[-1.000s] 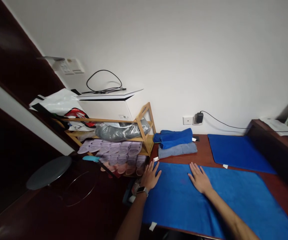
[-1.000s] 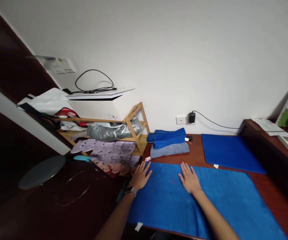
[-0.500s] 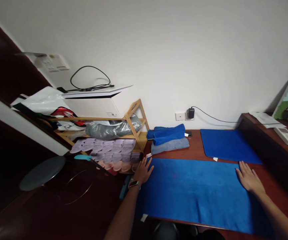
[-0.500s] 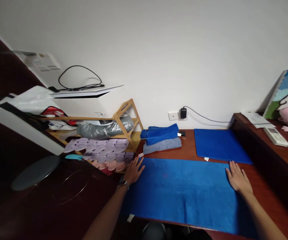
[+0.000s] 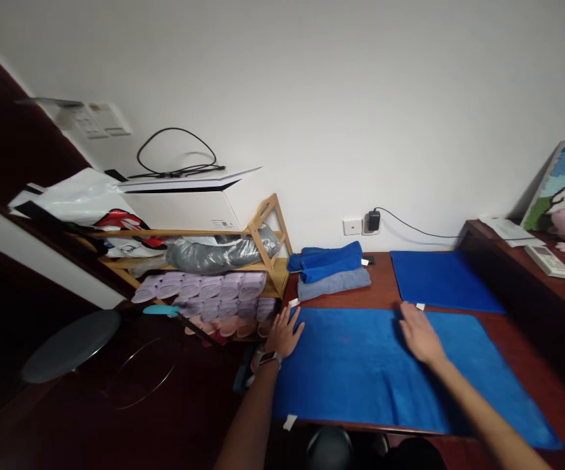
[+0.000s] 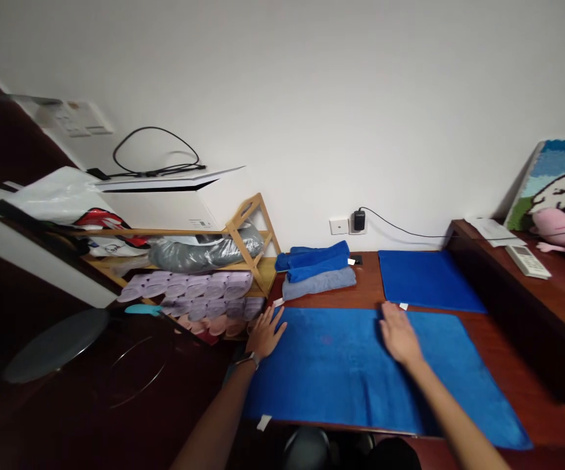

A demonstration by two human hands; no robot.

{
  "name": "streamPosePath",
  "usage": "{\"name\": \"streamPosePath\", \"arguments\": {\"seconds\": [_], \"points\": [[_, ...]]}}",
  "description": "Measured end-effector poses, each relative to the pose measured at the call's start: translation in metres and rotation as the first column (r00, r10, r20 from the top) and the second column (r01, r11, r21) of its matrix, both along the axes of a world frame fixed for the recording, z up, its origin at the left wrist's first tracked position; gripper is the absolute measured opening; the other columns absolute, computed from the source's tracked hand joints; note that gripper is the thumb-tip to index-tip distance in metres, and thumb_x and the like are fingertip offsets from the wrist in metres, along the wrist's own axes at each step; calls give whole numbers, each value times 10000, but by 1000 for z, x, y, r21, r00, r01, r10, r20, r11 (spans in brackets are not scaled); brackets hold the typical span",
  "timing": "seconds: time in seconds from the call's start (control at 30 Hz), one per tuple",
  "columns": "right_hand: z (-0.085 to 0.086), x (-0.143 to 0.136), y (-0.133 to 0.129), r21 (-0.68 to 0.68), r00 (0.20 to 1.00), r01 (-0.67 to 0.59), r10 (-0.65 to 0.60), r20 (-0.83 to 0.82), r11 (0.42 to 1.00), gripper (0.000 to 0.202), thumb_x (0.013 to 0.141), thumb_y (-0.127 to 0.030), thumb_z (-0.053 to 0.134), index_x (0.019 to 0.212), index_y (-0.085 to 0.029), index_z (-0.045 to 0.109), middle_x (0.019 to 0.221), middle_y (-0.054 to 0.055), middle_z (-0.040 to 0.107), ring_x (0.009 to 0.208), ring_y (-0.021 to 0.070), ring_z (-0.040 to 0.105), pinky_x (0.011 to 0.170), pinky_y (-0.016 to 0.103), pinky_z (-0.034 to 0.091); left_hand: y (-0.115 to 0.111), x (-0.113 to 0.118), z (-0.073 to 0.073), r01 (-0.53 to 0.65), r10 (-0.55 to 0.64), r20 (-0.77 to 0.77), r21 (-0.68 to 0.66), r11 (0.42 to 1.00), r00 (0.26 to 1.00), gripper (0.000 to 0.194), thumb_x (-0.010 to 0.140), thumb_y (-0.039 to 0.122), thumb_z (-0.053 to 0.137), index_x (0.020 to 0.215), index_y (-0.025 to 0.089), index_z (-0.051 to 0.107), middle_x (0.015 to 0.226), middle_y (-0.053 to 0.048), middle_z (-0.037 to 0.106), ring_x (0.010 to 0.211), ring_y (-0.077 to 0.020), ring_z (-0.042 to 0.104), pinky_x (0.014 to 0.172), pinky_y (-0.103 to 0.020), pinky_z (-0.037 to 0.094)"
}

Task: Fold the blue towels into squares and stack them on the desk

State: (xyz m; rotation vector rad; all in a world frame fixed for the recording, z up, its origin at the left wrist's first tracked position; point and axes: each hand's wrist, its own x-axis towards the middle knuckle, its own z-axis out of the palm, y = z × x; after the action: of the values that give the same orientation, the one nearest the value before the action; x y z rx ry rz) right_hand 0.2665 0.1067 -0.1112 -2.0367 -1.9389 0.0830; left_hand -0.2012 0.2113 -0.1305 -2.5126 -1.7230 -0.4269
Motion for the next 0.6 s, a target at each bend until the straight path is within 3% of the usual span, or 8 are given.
{"name": "streamPosePath", "arguments": {"seconds": [0.07, 0.13, 0.17, 0.23, 0.33, 0.5, 0.6], "points": [[2, -61, 11, -3, 982, -186, 186, -42, 983, 700, 1053, -527, 189, 1663, -186, 237, 1698, 82, 303, 1584, 246, 240, 1295, 504, 205, 0, 0, 1, -5, 5, 0, -10, 1000, 1000, 596, 1062, 536, 379, 1592, 267, 422, 1692, -109, 337, 1538, -316, 358, 1231, -541, 333], [0, -99, 21, -55, 963, -265, 261, -66, 963, 709, 1056, -546, 189, 1665, -184, 222, 1703, 90, 279, 1586, 237, 230, 1294, 497, 206, 1, 1, 2, -15, 15, -2, -16, 1000, 1000, 601, 1059, 546, 379, 1589, 267, 426, 1689, -110, 344, 1536, -317, 361, 1228, -540, 337], [-2, -106, 25, -85, 961, -274, 269, -70, 958, 716, 1056, -551, 186, 1662, -173, 231, 1702, 98, 279, 1587, 235, 228, 1294, 494, 201, 0, 1, 2, -16, 16, -3, -13, 1000, 1000, 602, 1058, 548, 382, 1588, 267, 429, 1686, -109, 349, 1536, -316, 362, 1228, -538, 338], [-7, -95, 28, -133, 968, -248, 242, -58, 960, 728, 1052, -557, 186, 1652, -153, 261, 1696, 107, 297, 1586, 231, 230, 1297, 487, 189, 0, 1, 2, -13, 13, -2, -1, 1000, 1000, 597, 1056, 544, 388, 1584, 270, 435, 1683, -106, 357, 1535, -311, 363, 1230, -532, 336], [-17, -22, 21, -174, 990, -141, 142, -7, 975, 754, 1034, -572, 192, 1645, -140, 283, 1698, 96, 302, 1587, 232, 225, 1301, 480, 169, 0, 1, 1, -8, 8, 3, 16, 1000, 1000, 592, 1056, 536, 387, 1581, 269, 441, 1677, -106, 372, 1533, -312, 368, 1230, -533, 338], [-47, 153, -18, -236, 978, 206, -198, 58, 950, 856, 973, -610, 147, 1644, -92, 264, 1709, 128, 272, 1592, 276, 201, 1292, 521, 190, 1, 0, -2, -2, 2, 9, 27, 1000, 1000, 615, 1051, 563, 383, 1586, 265, 430, 1669, -115, 389, 1531, -323, 368, 1224, -542, 344], [-62, 212, -39, -222, 954, 298, -292, 63, 928, 875, 960, -613, 114, 1651, -87, 229, 1713, 132, 268, 1591, 262, 210, 1300, 498, 175, 2, -1, -3, -1, 1, 1, 16, 1000, 1000, 612, 1051, 570, 373, 1584, 275, 432, 1673, -108, 385, 1539, -317, 354, 1227, -542, 336]]}}
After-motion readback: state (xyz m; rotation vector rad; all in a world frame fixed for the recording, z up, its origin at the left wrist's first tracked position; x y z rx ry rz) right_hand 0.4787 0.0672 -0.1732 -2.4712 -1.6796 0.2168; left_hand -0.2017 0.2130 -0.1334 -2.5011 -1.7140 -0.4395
